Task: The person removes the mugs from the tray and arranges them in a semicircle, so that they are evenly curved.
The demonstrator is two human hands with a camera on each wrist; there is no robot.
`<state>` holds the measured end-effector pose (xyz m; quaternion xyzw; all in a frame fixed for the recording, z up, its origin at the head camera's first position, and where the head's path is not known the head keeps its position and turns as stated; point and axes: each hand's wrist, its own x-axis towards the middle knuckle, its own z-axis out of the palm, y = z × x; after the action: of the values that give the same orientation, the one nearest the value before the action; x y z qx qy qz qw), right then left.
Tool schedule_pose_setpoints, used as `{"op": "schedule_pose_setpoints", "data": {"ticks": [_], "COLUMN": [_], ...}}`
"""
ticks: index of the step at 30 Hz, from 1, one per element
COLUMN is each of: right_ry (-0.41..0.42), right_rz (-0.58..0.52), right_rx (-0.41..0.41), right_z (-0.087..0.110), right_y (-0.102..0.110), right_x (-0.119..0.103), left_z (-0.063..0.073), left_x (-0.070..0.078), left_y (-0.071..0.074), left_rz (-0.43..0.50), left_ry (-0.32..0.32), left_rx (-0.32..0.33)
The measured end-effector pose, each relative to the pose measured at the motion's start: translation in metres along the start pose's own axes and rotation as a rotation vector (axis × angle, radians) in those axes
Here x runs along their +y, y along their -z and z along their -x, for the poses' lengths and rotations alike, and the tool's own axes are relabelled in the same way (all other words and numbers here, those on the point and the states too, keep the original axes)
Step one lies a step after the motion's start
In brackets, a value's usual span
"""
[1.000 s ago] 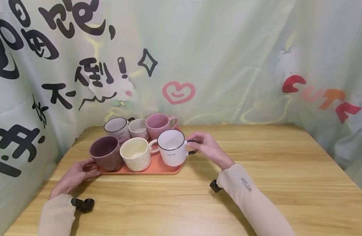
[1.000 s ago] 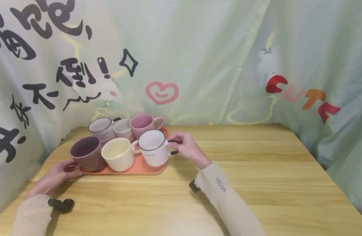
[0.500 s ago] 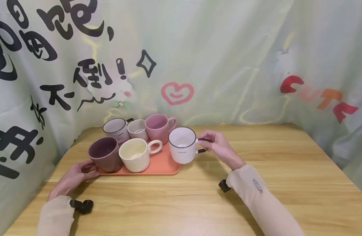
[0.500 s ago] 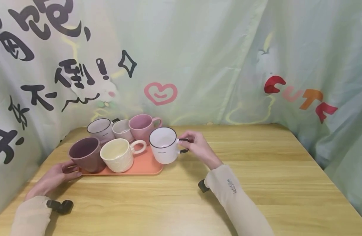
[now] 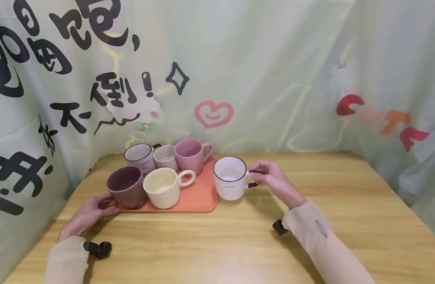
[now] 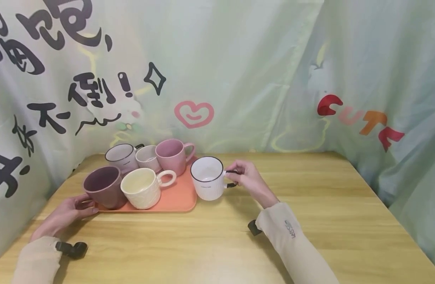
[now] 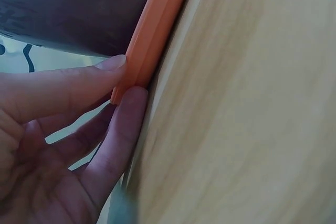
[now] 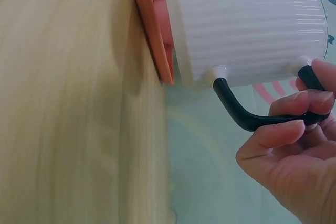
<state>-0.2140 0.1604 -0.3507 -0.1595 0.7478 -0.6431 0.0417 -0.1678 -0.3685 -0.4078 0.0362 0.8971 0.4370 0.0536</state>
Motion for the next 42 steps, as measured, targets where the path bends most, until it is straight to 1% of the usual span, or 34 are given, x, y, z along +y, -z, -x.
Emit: {"op": "schedule_pose_setpoints", "data": {"ticks": [3, 10, 16, 20, 24, 34, 38, 42], "right_ry": [-0.006, -0.013, -0.048, -0.072, -0.078, -0.149, -0.158, -0.158], "right_rz": [0.003, 0.031, 0.029, 0.040, 0.046, 0.045, 0.046, 0.061], "right_rx": [-0.002, -0.007, -0.039, -0.058, -0.078, -0.131, -0.146, -0.181], "right_z": [0.003, 0.006, 0.007, 0.007, 0.007, 0.009, 0.012, 0.017], "right_y": [0.002, 0.006, 0.009, 0.013, 0.016, 0.018, 0.021, 0.027], "right_x": [0.003, 0.009, 0.014, 0.016, 0.018, 0.014, 0.014, 0.014], "left_z": [0.001, 0.001, 0.002, 0.002, 0.002, 0.004, 0.005, 0.005], "left_x": [0.000, 0.001, 0.001, 0.001, 0.000, 0.000, 0.001, 0.002], "left_y": [0.000, -0.001, -0.001, -0.001, -0.001, 0.003, 0.003, -0.001], "left_rz": [-0.003, -0.001, 0.005, 0.015, 0.016, 0.005, 0.015, 0.033], "left_ry": [0.010, 0.001, 0.018, 0.016, 0.010, 0.021, 0.011, -0.004], "left_rx": [-0.009, -0.002, -0.002, 0.000, 0.000, 0.002, 0.006, 0.006]}}
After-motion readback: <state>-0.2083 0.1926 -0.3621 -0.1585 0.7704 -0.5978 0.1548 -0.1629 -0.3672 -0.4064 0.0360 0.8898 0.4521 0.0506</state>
